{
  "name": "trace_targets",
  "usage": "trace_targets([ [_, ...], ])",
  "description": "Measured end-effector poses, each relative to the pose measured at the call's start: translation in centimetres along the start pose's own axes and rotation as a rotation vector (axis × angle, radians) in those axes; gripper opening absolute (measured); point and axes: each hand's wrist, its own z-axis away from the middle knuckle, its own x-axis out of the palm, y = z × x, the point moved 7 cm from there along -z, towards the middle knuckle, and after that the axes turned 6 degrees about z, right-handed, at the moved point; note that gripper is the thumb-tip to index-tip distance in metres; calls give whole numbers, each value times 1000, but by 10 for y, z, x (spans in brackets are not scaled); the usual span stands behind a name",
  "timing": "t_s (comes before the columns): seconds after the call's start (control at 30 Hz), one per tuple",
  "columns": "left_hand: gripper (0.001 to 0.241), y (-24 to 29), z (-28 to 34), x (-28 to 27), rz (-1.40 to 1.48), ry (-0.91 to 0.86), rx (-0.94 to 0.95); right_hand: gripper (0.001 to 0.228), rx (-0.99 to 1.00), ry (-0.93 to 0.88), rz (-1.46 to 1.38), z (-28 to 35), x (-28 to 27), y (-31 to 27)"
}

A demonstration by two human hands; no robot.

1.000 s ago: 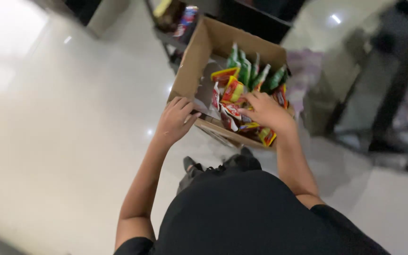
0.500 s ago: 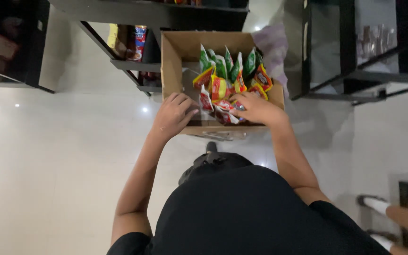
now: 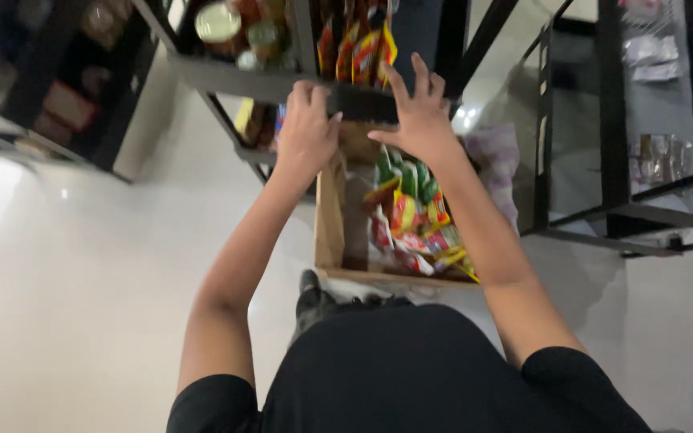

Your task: Cleaning and organizing various packaged grocery items from a shelf into a box.

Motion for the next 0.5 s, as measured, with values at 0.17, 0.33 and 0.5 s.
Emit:
trace_targets([
  [0.17,34,-55,-71,75,-276,1,100,126,119,-110,213,-80,23,-1],
  [0.33,24,-126,-138,178,-705,-122,7,120,125,-159,289,-145,45,9],
  [0.5,19,-173,-152,231,-615,-345,-92,91,125,-267,122,-182,104,38],
])
